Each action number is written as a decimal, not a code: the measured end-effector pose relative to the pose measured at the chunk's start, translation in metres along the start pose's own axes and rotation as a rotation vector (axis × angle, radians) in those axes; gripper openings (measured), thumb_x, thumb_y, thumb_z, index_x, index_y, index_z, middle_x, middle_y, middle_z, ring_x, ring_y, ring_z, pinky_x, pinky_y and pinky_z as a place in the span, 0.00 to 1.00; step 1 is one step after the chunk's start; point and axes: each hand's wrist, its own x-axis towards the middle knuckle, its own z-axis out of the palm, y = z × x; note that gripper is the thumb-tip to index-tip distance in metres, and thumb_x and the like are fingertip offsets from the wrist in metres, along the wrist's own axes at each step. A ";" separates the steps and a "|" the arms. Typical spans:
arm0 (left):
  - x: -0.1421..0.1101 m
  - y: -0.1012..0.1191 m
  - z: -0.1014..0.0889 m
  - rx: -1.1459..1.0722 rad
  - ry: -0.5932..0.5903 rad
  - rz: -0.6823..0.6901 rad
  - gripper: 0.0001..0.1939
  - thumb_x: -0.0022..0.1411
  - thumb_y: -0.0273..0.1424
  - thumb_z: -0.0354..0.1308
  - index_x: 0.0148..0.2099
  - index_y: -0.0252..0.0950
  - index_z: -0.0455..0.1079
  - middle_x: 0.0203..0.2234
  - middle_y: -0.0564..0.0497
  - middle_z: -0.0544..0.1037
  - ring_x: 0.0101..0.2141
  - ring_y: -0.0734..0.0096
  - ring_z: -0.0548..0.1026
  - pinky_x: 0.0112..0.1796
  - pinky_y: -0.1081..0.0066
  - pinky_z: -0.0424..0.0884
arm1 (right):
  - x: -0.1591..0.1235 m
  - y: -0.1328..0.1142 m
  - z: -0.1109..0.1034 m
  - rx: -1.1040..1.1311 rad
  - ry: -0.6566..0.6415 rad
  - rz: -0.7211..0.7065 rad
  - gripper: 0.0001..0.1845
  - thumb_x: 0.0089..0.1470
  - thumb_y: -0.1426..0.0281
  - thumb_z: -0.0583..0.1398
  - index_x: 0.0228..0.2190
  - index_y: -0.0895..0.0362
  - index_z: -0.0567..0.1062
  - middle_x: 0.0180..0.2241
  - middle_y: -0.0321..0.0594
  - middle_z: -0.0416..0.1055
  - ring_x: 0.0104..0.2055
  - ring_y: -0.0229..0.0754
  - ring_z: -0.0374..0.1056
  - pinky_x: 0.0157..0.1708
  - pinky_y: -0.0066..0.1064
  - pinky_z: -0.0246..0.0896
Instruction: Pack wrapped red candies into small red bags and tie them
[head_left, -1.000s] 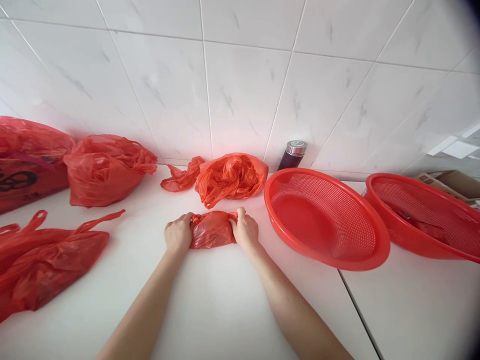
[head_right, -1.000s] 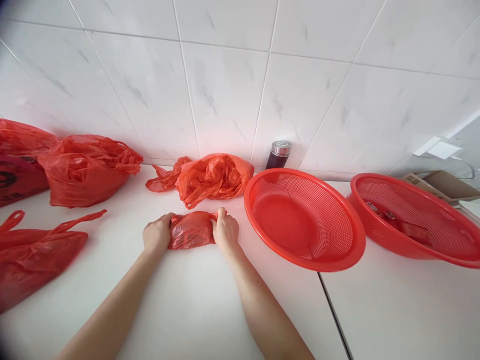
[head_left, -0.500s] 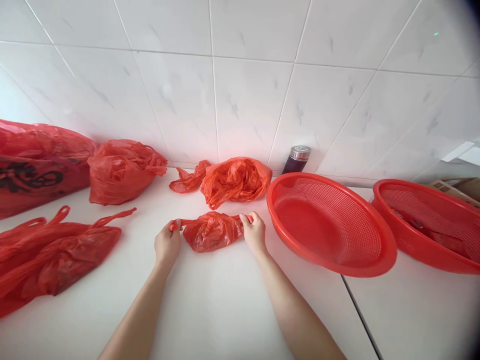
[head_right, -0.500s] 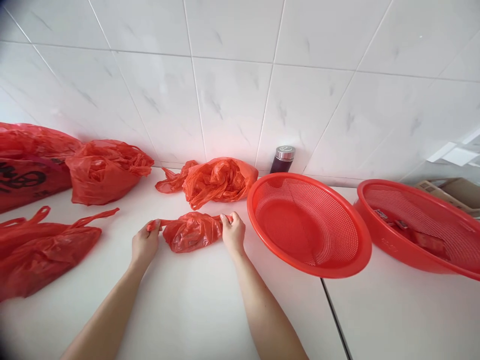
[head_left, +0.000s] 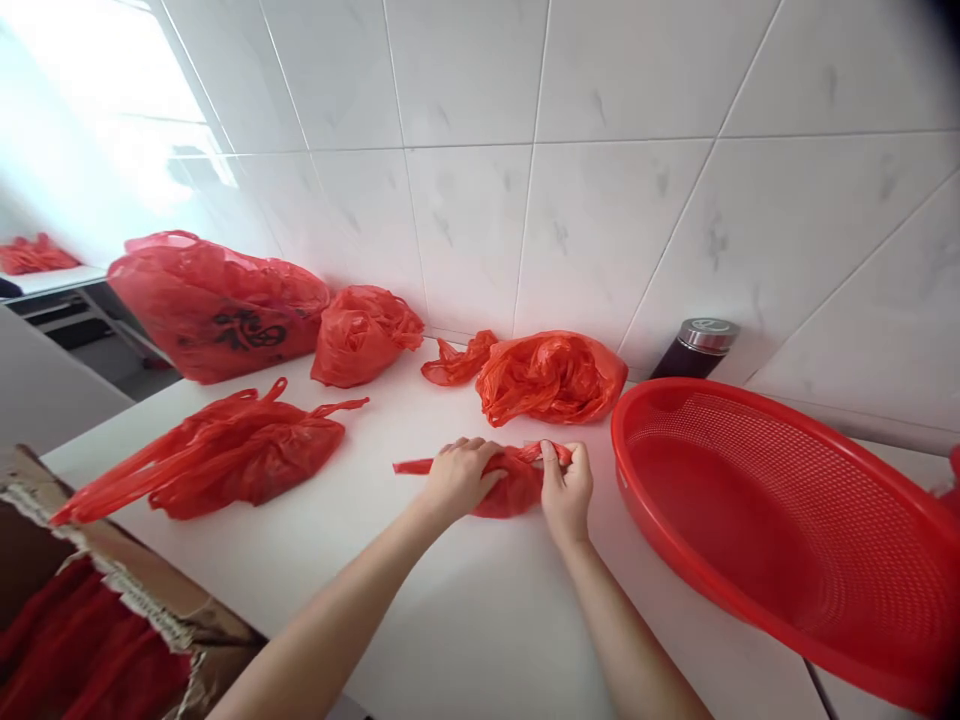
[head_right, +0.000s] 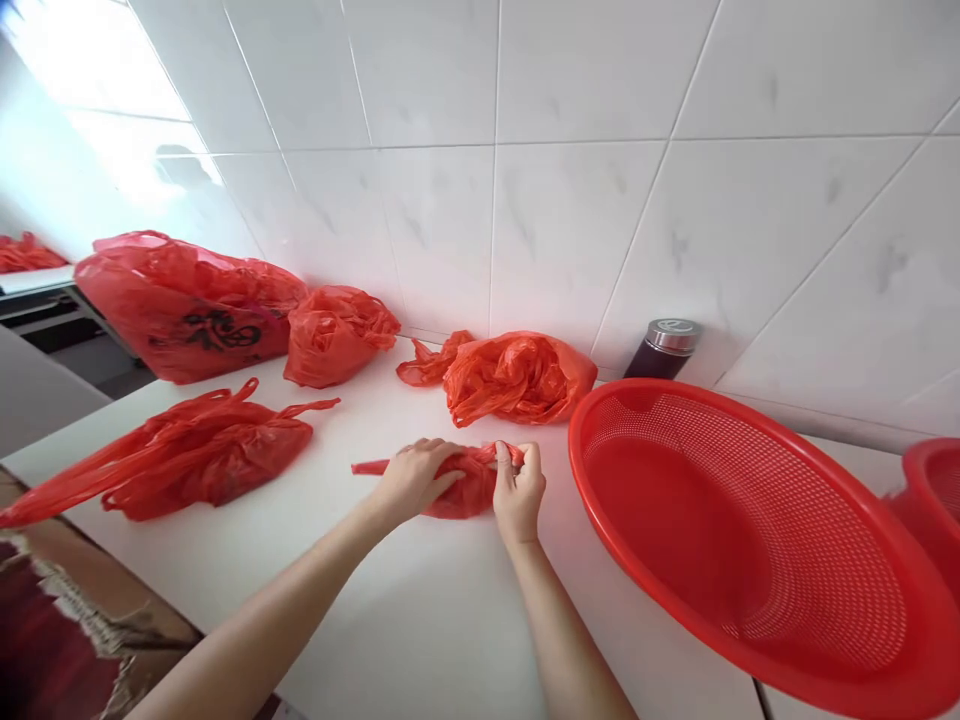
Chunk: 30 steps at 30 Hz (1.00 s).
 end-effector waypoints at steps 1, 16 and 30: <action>0.005 0.002 0.000 -0.012 -0.061 0.008 0.06 0.56 0.31 0.57 0.37 0.42 0.73 0.32 0.51 0.78 0.36 0.62 0.75 0.38 0.67 0.69 | 0.000 -0.003 0.000 0.031 0.016 0.017 0.16 0.59 0.57 0.56 0.29 0.52 0.56 0.31 0.40 0.74 0.27 0.39 0.69 0.28 0.30 0.63; -0.003 -0.071 -0.160 -0.583 -0.219 -0.561 0.27 0.55 0.51 0.57 0.47 0.36 0.68 0.32 0.48 0.79 0.31 0.61 0.77 0.32 0.64 0.75 | 0.007 0.033 -0.007 0.059 0.035 0.217 0.12 0.55 0.63 0.56 0.40 0.53 0.61 0.36 0.38 0.73 0.21 0.34 0.66 0.28 0.31 0.64; -0.091 -0.177 -0.165 0.153 -0.057 -0.645 0.25 0.49 0.49 0.59 0.47 0.42 0.71 0.47 0.48 0.78 0.45 0.53 0.75 0.48 0.61 0.67 | 0.003 0.031 -0.008 0.016 -0.018 0.206 0.14 0.54 0.63 0.56 0.42 0.53 0.60 0.37 0.38 0.71 0.24 0.35 0.66 0.29 0.32 0.65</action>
